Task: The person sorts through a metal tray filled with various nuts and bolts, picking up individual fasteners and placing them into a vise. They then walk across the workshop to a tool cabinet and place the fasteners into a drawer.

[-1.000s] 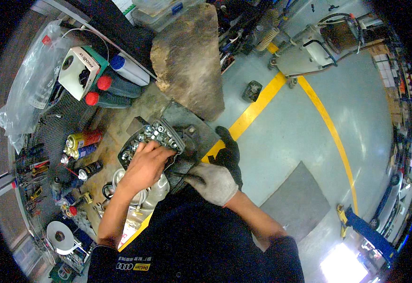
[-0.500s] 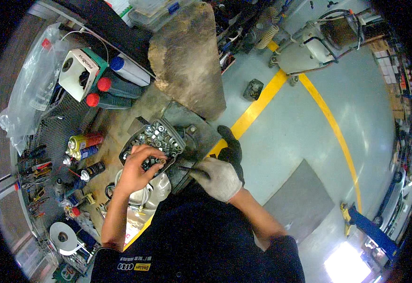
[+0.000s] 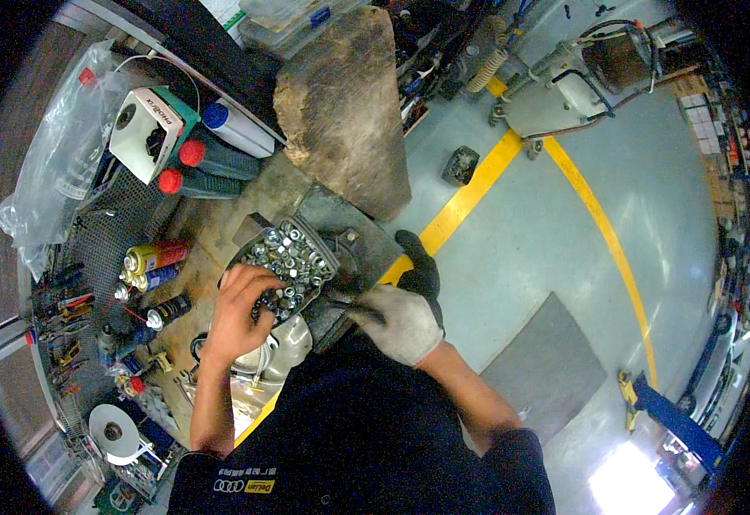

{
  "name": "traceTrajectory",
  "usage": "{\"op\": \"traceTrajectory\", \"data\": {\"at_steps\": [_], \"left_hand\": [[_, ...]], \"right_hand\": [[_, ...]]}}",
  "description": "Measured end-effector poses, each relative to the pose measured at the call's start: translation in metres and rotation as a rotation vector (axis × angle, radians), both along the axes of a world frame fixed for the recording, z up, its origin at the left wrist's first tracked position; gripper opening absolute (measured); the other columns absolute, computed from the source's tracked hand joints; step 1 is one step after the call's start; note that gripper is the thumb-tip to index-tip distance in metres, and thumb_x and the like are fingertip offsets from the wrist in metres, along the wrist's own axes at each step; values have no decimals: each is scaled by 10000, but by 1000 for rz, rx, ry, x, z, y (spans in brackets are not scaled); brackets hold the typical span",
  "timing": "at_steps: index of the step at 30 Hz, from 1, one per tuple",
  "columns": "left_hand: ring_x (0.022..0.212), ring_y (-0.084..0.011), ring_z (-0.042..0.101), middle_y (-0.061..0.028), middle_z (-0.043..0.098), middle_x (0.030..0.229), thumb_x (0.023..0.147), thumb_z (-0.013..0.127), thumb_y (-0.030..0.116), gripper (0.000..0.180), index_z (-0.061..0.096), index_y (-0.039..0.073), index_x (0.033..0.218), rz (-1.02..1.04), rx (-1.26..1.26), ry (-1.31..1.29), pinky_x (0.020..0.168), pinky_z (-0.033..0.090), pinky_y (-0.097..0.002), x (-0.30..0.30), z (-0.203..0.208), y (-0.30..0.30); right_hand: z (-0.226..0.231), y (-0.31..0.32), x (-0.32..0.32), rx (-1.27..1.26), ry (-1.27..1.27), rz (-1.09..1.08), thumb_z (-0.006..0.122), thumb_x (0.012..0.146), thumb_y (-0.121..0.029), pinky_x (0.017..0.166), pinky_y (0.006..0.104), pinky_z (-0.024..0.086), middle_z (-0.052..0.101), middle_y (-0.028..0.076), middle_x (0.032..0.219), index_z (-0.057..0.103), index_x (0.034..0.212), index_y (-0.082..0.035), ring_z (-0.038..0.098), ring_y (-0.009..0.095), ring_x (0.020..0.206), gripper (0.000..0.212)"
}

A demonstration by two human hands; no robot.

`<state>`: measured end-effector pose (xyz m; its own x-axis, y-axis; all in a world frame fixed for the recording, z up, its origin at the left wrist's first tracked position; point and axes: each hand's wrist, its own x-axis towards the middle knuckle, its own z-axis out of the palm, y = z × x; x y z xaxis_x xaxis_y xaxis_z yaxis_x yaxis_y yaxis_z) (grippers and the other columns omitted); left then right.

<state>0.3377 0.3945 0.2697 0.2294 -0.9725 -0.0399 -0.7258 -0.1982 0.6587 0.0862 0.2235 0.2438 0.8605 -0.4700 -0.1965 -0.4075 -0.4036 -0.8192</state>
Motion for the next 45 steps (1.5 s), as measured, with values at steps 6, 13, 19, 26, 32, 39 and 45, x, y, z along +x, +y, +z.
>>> {"op": "traceTrajectory", "data": {"at_steps": [6,13,19,26,32,39,45], "left_hand": [[1245,-330,587,-65,680,1342,835,687,24,440,709,75,1271,-85,-14,-214,1103,427,-485,-13,-24,-18],[1258,-326,580,-81,672,1347,819,693,50,439,718,70,1256,-149,23,-204,1086,444,-472,-14,-13,3],[1255,-329,590,-102,673,1326,810,694,61,436,720,67,1245,-199,102,-93,1087,460,-481,-5,9,20],[1345,-358,556,-113,662,1352,925,686,140,352,695,67,1269,-15,21,-258,1194,376,-526,-25,-6,-8],[1289,-322,578,-93,681,1269,924,724,210,254,710,81,1142,-95,81,-295,1187,343,-567,-24,-9,10],[1259,-323,586,-94,690,1248,901,753,199,273,722,65,1136,-114,111,-263,1138,387,-548,-9,3,4],[1358,-375,535,-143,611,1443,906,725,149,487,644,8,1366,57,34,-290,1200,375,-533,-26,-15,-19]], "right_hand": [[-3,1,0,-25,46,-29,744,950,-306,820,487,571,722,178,960,758,1014,-46,705,395,935,269],[0,-4,-5,-55,36,-35,748,951,-315,823,483,573,724,178,964,761,1012,-46,706,395,935,277],[-4,-2,-8,-43,64,-44,745,952,-317,840,475,576,727,185,986,761,1042,-43,706,398,947,289],[3,-3,2,-18,54,-7,733,961,-312,847,473,574,729,185,1010,757,1080,-54,706,401,961,285],[1,-8,-3,-18,59,-30,735,964,-319,852,476,572,731,181,1011,768,1049,-56,711,395,970,279],[-1,-8,-7,-16,60,-64,736,963,-309,859,474,574,733,184,1019,773,1060,-50,711,394,970,278],[-1,-5,-1,-17,12,-108,754,937,-274,830,467,576,740,176,987,779,1018,-37,720,394,946,252]]}}
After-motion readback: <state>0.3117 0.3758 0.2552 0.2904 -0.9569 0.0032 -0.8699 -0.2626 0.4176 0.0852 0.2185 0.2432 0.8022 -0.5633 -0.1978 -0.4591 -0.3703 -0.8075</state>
